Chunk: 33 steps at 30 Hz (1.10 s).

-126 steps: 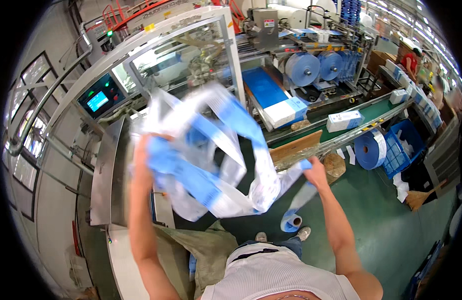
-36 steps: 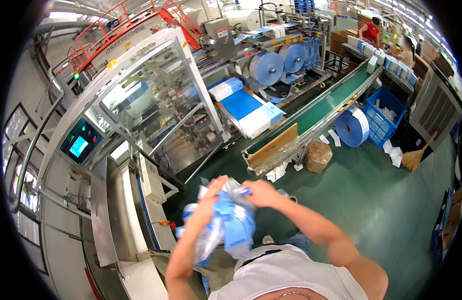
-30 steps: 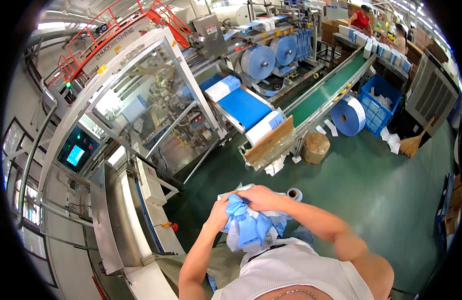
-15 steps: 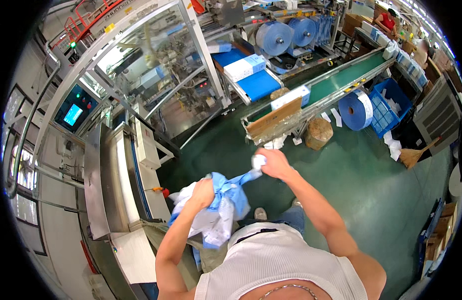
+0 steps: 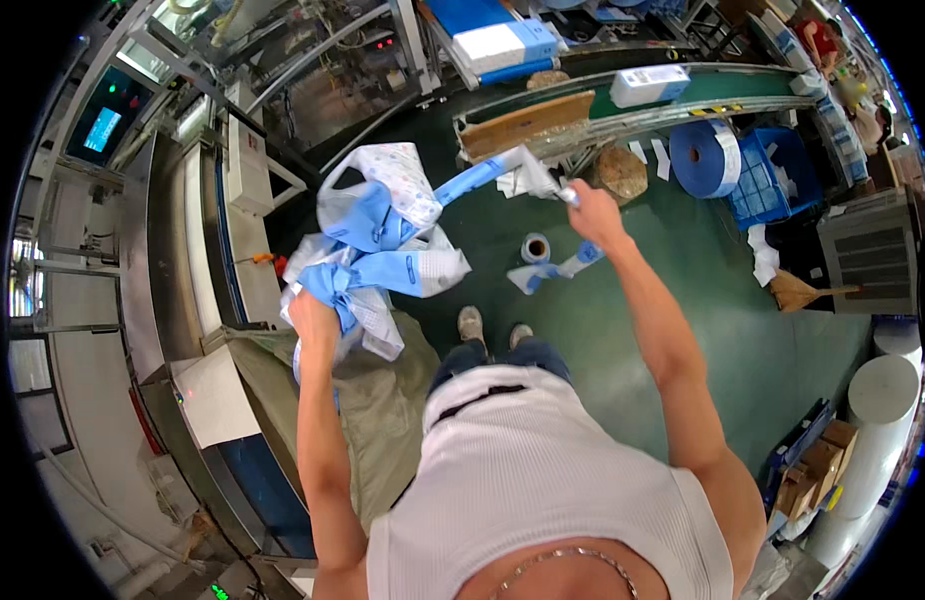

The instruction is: The person gathers discarded plastic and paper material from the floor and machine area by hand, places them into a large sack, and then moves more paper scraps into a blue bin.

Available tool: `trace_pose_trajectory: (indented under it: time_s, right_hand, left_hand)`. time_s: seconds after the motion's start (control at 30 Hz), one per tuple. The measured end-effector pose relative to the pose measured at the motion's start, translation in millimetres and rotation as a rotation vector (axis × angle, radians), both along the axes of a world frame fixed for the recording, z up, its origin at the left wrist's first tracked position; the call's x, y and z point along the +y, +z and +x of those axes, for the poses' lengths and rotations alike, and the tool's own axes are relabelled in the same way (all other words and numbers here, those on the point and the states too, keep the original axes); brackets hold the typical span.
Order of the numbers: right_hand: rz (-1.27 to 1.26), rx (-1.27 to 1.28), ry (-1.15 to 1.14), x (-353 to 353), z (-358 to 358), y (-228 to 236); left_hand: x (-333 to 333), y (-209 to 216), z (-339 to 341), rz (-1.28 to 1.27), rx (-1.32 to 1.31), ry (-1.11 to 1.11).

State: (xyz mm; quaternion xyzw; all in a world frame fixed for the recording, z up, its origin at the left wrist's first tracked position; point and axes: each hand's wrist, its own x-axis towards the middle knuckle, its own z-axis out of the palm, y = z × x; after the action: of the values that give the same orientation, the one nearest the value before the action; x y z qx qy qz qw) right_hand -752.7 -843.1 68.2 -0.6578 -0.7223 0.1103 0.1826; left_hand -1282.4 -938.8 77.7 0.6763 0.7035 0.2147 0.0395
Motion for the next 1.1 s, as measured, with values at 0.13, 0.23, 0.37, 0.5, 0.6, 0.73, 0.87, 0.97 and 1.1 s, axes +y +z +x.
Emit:
trace_pose_trajectory:
  time_s: [0.13,0.23,0.37,0.5,0.6,0.73,0.87,0.97,1.1]
  right_hand:
    - [0.194,0.186,0.119,10.6,-16.6,59.2]
    - [0.225,0.277,0.122,9.7,-3.6,83.7]
    - [0.209,0.447,0.106,7.6,8.4,82.9]
    - [0.016,0.642,0.012,17.5,15.0,72.8]
    - [0.042,0.775,0.080,20.3,3.9,64.3]
    - [-0.014,0.767,0.176,-0.7,-51.4,82.7]
    - [0.105,0.427,0.658,-81.5,-131.8,124.2]
    - [-0.097,-0.164,0.581,-24.0,-32.8,51.4]
    - [-0.241,-0.316,0.111,9.2,35.3,-30.6]
  left_hand:
    - [-21.0,47.4,22.3,-0.012,0.188,0.035]
    - [-38.2,41.3,13.1,-0.040,0.150,0.101]
    - [-93.6,11.6,10.1,-0.166,-0.231,0.079]
    - [-144.0,16.8,39.1,-0.202,-1.361,0.234]
    - [-171.3,29.9,66.3,-0.111,-1.620,0.240]
    - [-188.0,38.1,81.9,-0.041,-1.367,0.276]
    - [-206.5,59.8,103.3,-0.019,-0.297,0.226]
    - [-256.3,79.6,53.4,-0.192,-1.026,0.790]
    - [-265.5,48.0,30.3,-0.209,-0.065,0.414]
